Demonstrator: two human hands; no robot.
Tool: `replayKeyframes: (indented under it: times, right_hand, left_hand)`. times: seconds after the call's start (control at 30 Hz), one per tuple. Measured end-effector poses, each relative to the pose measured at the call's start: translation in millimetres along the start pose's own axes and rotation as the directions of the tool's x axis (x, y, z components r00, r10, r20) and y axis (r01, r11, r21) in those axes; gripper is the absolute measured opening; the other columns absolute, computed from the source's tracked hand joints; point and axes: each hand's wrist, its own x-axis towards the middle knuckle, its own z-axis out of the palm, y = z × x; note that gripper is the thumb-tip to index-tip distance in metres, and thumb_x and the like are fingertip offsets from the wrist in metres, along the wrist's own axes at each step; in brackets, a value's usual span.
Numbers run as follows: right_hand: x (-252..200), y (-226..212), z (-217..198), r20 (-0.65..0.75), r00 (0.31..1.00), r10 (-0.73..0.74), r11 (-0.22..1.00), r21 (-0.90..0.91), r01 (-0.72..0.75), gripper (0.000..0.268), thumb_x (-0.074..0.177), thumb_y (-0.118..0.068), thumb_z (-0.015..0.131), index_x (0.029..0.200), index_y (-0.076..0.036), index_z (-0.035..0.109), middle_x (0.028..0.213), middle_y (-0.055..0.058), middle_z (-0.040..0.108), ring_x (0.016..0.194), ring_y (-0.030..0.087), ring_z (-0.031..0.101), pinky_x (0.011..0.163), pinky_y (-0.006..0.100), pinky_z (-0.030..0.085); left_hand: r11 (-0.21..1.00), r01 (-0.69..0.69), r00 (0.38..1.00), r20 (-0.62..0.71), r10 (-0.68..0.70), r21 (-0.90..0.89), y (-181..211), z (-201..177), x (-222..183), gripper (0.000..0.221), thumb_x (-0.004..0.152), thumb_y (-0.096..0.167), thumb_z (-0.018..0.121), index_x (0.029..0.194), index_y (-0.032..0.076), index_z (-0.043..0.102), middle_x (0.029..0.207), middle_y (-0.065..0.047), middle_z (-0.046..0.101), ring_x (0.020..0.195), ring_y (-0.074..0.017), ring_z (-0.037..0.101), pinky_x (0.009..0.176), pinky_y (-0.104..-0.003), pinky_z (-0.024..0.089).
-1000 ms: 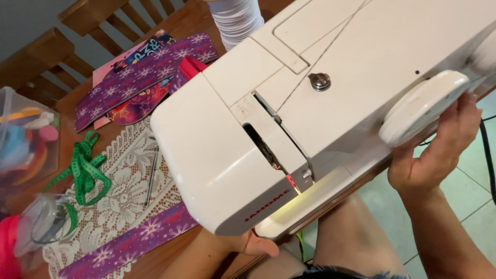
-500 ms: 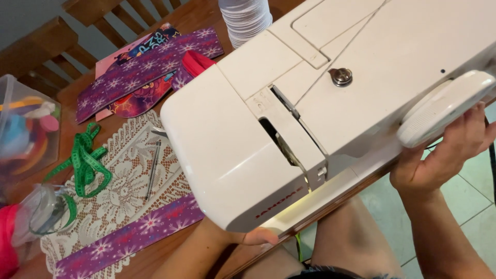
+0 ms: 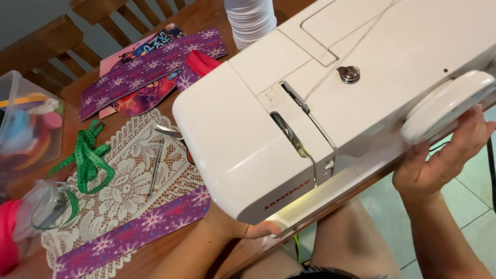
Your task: Trimming fabric with scissors and sewing a zipper onto a fabric component using a sewing machine.
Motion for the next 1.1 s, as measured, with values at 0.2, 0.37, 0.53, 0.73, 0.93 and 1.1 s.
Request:
replayKeyframes:
  times: [0.2, 0.37, 0.53, 0.73, 0.93, 1.1]
  right_hand:
    - [15, -37, -8, -0.041, 0.999, -0.022, 0.982, 0.186, 0.029, 0.064, 0.098, 0.001, 0.041, 0.159, 0.009, 0.025, 0.164, 0.024, 0.028, 0.158, 0.04, 0.026, 0.136, 0.059, 0.025]
    - [2, -49, -7, -0.001, 0.962, -0.272, 0.887, 0.386, 0.252, 0.024, 0.097, -0.003, 0.065, 0.107, 0.018, 0.06, 0.098, 0.035, 0.067, 0.089, 0.048, 0.063, 0.085, 0.055, 0.051]
    - [17, -51, 20, 0.452, 0.879, -0.153, 0.933, 0.359, -0.022, 0.022, 0.09, 0.001, 0.064, 0.112, 0.004, 0.068, 0.111, 0.019, 0.069, 0.108, 0.038, 0.066, 0.098, 0.046, 0.052]
    - [29, -53, 33, 0.49, 0.835, -0.251, 0.909, 0.415, 0.029, 0.013, 0.09, 0.005, 0.061, 0.103, 0.006, 0.066, 0.1, 0.022, 0.066, 0.101, 0.043, 0.064, 0.098, 0.051, 0.052]
    - [48, -63, 33, 0.56, 0.793, -0.241, 0.949, 0.309, 0.07, 0.009, 0.092, -0.002, 0.063, 0.098, 0.004, 0.067, 0.092, 0.021, 0.065, 0.095, 0.043, 0.065, 0.096, 0.05, 0.052]
    - [52, -69, 34, 0.623, 0.752, -0.213, 0.971, 0.222, 0.091, 0.01, 0.093, -0.007, 0.065, 0.094, 0.003, 0.068, 0.086, 0.021, 0.065, 0.091, 0.042, 0.066, 0.094, 0.049, 0.053]
  left_hand:
    - [0.998, 0.022, 0.988, -0.156, -0.012, 0.065, 14, -13, 33, 0.087, 0.085, 0.074, 0.06, 0.142, 0.01, 0.048, 0.14, -0.017, 0.057, 0.136, -0.0428, 0.055, 0.116, -0.054, 0.047]
    - [0.976, 0.204, 0.899, -0.381, -0.217, -0.075, 25, -22, 52, 0.033, 0.081, 0.004, 0.043, 0.11, -0.008, 0.053, 0.11, -0.026, 0.054, 0.1, -0.0402, 0.051, 0.09, -0.046, 0.043]
    - [0.486, 0.535, 0.471, -0.234, -0.851, -0.691, -10, -7, 52, 0.07, 0.087, 0.017, 0.066, 0.148, 0.003, 0.033, 0.146, -0.016, 0.045, 0.131, -0.0252, 0.05, 0.113, -0.038, 0.044]
    - [0.012, 0.539, 0.351, 0.212, -0.912, -0.842, -61, 15, 60, 0.042, 0.079, 0.022, 0.081, 0.117, 0.006, 0.072, 0.095, -0.01, 0.077, 0.081, -0.0223, 0.075, 0.07, -0.037, 0.062]
    - [-0.057, 0.433, 0.387, 0.243, -0.89, -0.9, -65, 10, 70, 0.038, 0.069, 0.01, 0.088, 0.104, 0.004, 0.075, 0.087, -0.014, 0.078, 0.072, -0.0251, 0.077, 0.063, -0.041, 0.064]
    - [0.022, 0.359, 0.407, 0.136, -0.903, -0.933, -22, -19, 72, 0.033, 0.074, 0.01, 0.088, 0.105, 0.007, 0.076, 0.091, -0.011, 0.078, 0.077, -0.0226, 0.078, 0.065, -0.038, 0.065]
